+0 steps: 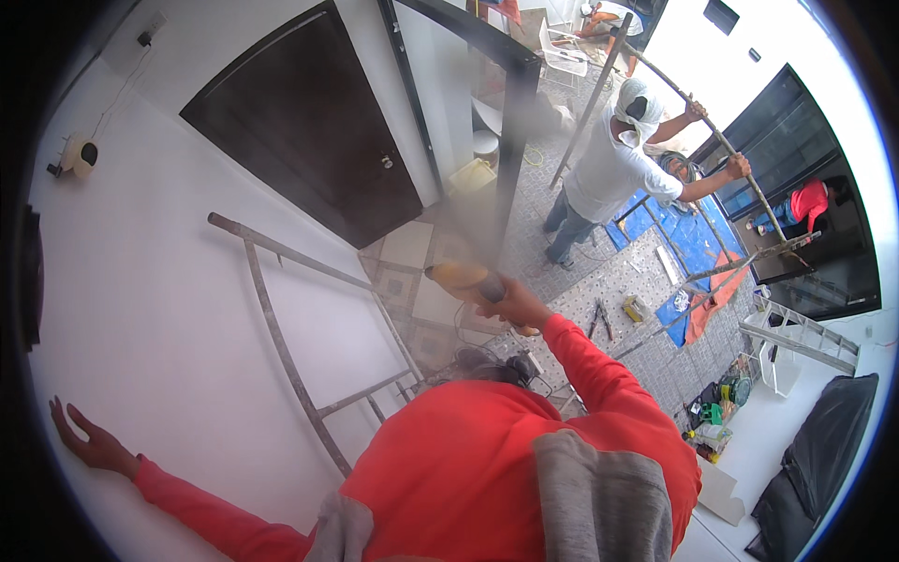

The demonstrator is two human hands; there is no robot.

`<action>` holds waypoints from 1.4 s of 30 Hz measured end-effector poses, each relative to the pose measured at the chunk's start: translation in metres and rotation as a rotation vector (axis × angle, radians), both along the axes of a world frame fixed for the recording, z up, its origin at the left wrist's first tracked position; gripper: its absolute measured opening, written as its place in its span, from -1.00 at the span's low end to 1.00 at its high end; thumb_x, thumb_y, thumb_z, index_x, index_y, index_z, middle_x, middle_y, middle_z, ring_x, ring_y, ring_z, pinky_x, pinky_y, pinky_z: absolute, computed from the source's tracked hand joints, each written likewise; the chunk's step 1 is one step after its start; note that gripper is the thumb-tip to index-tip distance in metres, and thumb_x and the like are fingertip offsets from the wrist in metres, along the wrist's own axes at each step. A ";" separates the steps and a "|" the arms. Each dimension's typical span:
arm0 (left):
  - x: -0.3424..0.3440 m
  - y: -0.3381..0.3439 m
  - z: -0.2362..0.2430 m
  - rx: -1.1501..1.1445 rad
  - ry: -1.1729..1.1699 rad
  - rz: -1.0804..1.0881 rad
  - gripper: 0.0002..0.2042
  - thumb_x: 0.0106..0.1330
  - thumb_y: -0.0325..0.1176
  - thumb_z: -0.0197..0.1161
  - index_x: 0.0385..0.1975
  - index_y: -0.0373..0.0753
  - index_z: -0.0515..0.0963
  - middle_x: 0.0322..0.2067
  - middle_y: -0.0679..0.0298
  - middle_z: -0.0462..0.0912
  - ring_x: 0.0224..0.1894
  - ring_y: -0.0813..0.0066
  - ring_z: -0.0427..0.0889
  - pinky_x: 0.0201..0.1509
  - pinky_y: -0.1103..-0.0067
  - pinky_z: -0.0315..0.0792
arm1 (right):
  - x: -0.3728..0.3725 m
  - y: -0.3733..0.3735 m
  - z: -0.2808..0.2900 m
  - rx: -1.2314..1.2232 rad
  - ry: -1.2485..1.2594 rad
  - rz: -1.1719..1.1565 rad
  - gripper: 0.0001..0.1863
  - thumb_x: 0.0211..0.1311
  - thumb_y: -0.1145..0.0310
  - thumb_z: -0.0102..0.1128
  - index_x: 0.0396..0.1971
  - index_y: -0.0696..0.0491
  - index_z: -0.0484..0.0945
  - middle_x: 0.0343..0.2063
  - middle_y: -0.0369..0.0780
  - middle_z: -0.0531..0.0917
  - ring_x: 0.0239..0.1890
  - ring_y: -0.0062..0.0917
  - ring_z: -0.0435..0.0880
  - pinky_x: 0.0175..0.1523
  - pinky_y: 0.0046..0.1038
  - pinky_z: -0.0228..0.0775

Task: The person uses a power drill to make holes in a white wall and then uses a caulking gun to apply sealant into the holes. The person stands on a ladder and works near a security camera mounted on the wall.

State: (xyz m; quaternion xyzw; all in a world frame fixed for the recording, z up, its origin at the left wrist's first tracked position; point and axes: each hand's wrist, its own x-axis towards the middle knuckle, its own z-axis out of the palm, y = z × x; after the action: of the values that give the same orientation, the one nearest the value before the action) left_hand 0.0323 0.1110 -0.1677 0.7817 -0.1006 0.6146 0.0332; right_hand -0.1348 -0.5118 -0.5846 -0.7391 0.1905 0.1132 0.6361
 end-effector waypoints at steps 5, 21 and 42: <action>0.027 -0.062 -0.262 -0.123 0.848 -0.159 -0.54 0.44 -0.19 0.30 0.28 -0.16 0.47 0.39 0.12 0.30 0.43 0.10 0.27 0.42 0.20 0.30 | -0.094 -0.016 -0.013 -0.491 0.041 0.003 -0.07 -0.05 0.12 0.65 0.33 0.06 0.37 -0.01 -0.07 0.71 -0.04 -0.27 0.73 0.03 -0.29 0.58; -0.072 0.003 -0.532 -0.175 1.525 -0.064 0.00 0.23 -0.16 0.48 0.55 -0.09 -0.09 0.42 -0.21 0.11 0.47 -0.18 0.14 0.47 0.06 0.18 | -0.244 0.011 0.122 -0.986 0.487 0.813 -0.34 -0.12 0.10 0.60 0.00 -0.09 0.47 -0.51 -0.19 0.71 -0.40 -0.15 0.76 -0.32 -0.13 0.52; -0.090 -0.030 -0.533 -0.099 1.568 0.270 0.12 0.25 -0.16 0.45 0.58 0.06 -0.37 0.38 -0.12 0.21 0.30 -0.19 0.39 0.26 0.01 0.45 | -0.287 0.063 0.106 -1.033 0.378 0.864 -0.20 -0.04 0.10 0.56 0.22 -0.06 0.39 -0.52 -0.16 0.70 -0.42 -0.20 0.76 -0.40 -0.18 0.47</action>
State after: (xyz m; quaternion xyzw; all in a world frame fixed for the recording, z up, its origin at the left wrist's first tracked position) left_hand -0.0578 0.0812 -0.7011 0.9894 0.0749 -0.1120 0.0542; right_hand -0.4221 -0.4492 -0.4787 -0.9240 0.0164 0.3778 0.0573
